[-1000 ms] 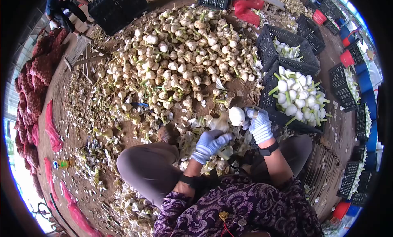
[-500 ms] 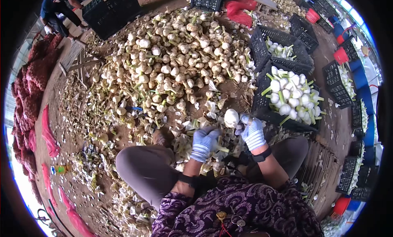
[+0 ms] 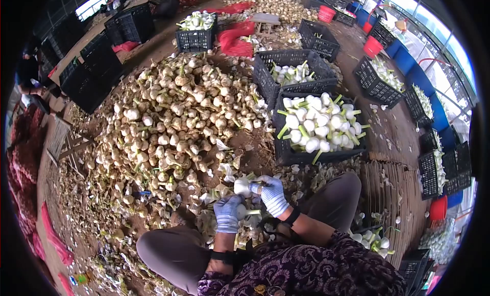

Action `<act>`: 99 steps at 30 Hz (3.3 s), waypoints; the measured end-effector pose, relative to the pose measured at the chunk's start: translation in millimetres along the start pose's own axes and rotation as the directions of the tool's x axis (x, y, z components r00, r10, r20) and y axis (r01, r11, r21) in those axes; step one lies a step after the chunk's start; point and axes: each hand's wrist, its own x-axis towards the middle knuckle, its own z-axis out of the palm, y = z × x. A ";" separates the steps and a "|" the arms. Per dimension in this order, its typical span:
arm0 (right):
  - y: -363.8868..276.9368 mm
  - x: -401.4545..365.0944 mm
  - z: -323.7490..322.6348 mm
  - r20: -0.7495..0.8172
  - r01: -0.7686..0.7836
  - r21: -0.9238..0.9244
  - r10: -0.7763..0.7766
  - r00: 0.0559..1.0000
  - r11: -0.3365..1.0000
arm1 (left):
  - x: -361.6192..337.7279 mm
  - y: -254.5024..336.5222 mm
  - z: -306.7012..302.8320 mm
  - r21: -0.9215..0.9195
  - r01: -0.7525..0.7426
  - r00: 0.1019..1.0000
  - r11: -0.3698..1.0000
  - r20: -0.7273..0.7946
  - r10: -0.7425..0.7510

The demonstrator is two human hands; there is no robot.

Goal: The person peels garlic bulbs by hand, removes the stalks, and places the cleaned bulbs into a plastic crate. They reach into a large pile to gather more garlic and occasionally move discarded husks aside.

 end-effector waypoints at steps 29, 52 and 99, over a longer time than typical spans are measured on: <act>-30.3 1.6 -10.5 0.455 0.549 -0.398 -0.362 0.814 0.735 | -11.3 28.4 3.6 -0.016 0.030 0.993 0.999 0.116 -0.028; -33.0 1.3 -9.5 0.498 0.735 -0.486 -0.542 0.677 0.472 | -18.3 37.6 12.7 -0.133 0.177 0.978 0.975 0.139 -0.158; -15.3 -1.7 -8.8 0.111 0.177 -0.286 -0.151 0.982 0.942 | -17.6 26.5 9.6 0.339 -0.092 0.993 0.936 0.106 0.059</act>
